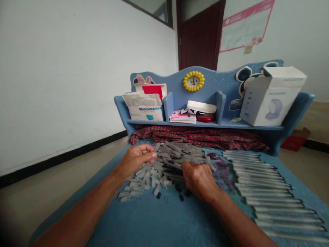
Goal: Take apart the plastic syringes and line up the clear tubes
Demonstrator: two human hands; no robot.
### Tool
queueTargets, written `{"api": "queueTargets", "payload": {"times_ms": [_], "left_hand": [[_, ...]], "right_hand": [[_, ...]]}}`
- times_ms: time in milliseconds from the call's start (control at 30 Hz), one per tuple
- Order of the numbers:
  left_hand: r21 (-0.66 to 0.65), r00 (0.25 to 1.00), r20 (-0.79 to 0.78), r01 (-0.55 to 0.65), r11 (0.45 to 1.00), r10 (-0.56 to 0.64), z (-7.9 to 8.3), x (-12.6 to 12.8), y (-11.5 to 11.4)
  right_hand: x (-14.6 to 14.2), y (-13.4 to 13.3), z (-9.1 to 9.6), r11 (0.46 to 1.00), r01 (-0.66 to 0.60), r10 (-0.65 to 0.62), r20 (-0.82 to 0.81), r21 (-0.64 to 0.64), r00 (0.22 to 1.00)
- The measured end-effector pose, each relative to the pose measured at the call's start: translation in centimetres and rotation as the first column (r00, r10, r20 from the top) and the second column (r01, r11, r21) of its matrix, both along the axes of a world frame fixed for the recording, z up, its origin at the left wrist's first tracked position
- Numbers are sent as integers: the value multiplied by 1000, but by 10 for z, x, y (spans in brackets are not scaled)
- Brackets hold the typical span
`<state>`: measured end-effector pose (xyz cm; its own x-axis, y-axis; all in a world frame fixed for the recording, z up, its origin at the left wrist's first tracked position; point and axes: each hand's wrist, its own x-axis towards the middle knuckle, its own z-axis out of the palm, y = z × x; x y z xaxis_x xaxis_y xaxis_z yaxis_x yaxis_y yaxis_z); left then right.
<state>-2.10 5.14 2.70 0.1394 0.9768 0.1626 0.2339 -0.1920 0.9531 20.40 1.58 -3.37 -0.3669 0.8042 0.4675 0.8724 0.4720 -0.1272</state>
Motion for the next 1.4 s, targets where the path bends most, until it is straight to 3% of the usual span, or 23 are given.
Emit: {"api": "queueTargets", "payload": {"times_ms": [467, 633, 833, 1033, 1400], "left_hand": [[111, 973, -227, 58, 992, -32, -5, -6, 3], [252, 909, -414, 64, 966, 48, -8, -9, 6], [349, 819, -555, 74, 934, 142, -5, -10, 6], [366, 798, -592, 143, 920, 111, -9, -13, 9], [319, 766, -635, 147, 936, 96, -15, -10, 13]], "right_hand": [[1, 1, -7, 995, 38, -48, 106, 95, 993], [0, 0, -8, 993, 38, -54, 153, 108, 987], [-6, -2, -8, 992, 127, -125, 255, 11, 959], [-10, -4, -6, 990, 132, -112, 280, -53, 953], [-17, -12, -1, 995, 74, -54, 248, -71, 967]]}}
